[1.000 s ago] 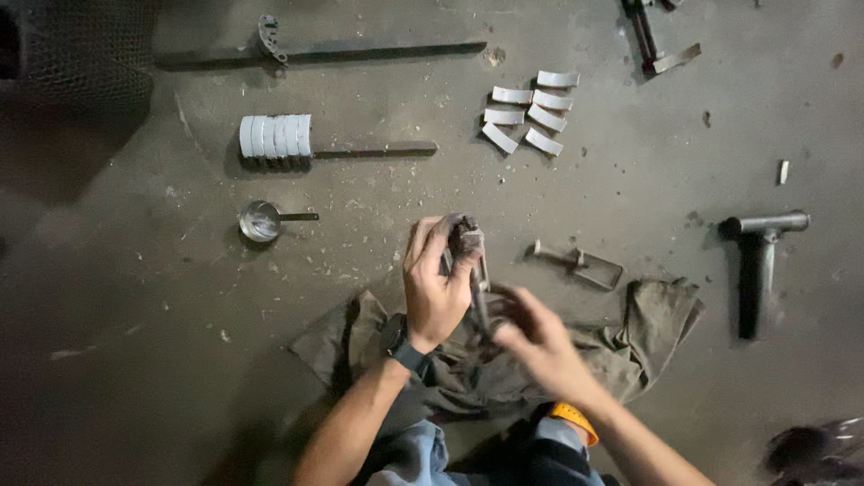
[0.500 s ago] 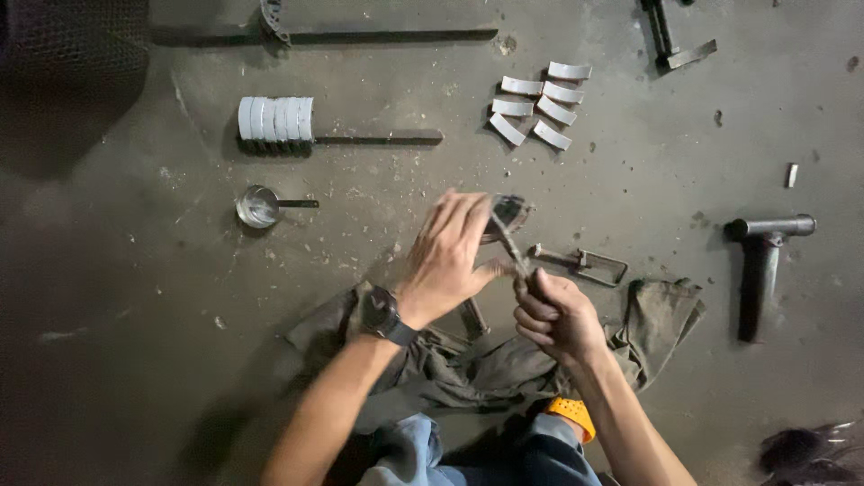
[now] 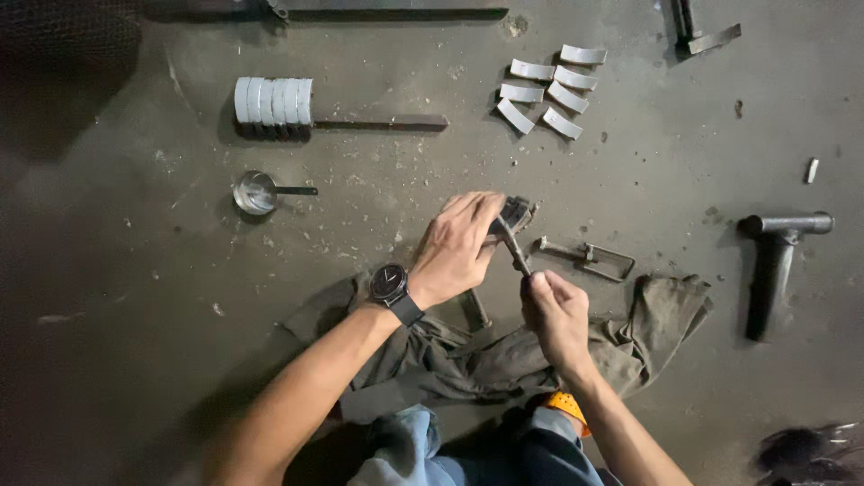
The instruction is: The person fits curved metal inserts into a clamp fixture, tightens the clamp, and assembles metal components by hand.
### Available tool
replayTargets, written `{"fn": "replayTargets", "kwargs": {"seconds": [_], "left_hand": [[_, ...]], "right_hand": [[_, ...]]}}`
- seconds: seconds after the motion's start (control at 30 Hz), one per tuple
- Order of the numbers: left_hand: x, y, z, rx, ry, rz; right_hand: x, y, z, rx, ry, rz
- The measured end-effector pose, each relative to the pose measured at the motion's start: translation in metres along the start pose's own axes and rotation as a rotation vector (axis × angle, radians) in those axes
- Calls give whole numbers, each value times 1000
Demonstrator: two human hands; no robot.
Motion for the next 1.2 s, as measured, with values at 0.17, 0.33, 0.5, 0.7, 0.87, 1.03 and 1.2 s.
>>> {"fn": "replayTargets", "kwargs": {"seconds": [0.17, 0.33, 0.5, 0.7, 0.87, 1.03, 1.2], "left_hand": [[20, -18, -14, 148, 18, -22], [41, -43, -17, 294, 58, 369], [90, -49, -59, 374, 460, -257], [130, -2, -120, 99, 714, -556], [128, -2, -138, 22, 726, -704], [114, -22, -115, 51, 671, -742], [85, -15, -80, 28, 307, -650]], "right_hand": [[-36, 13, 7, 13, -77, -32], [-42, -6, 9, 38, -83, -210], [-26, -9, 36, 143, -58, -267], [-95, -22, 53, 298, 348, -1617], [-63, -39, 58, 130, 509, -1429], [-15, -75, 65, 41, 752, -1236], [-12, -63, 97, 92, 582, -882]]}}
Point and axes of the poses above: each hand's wrist, its own z-axis towards the middle knuckle, its own y-axis out of the back of the hand, x = y × z, the point moved 6 cm from there along z, towards the middle knuckle, and after that the axes turned 12 degrees about z, right-handed, at the moved point
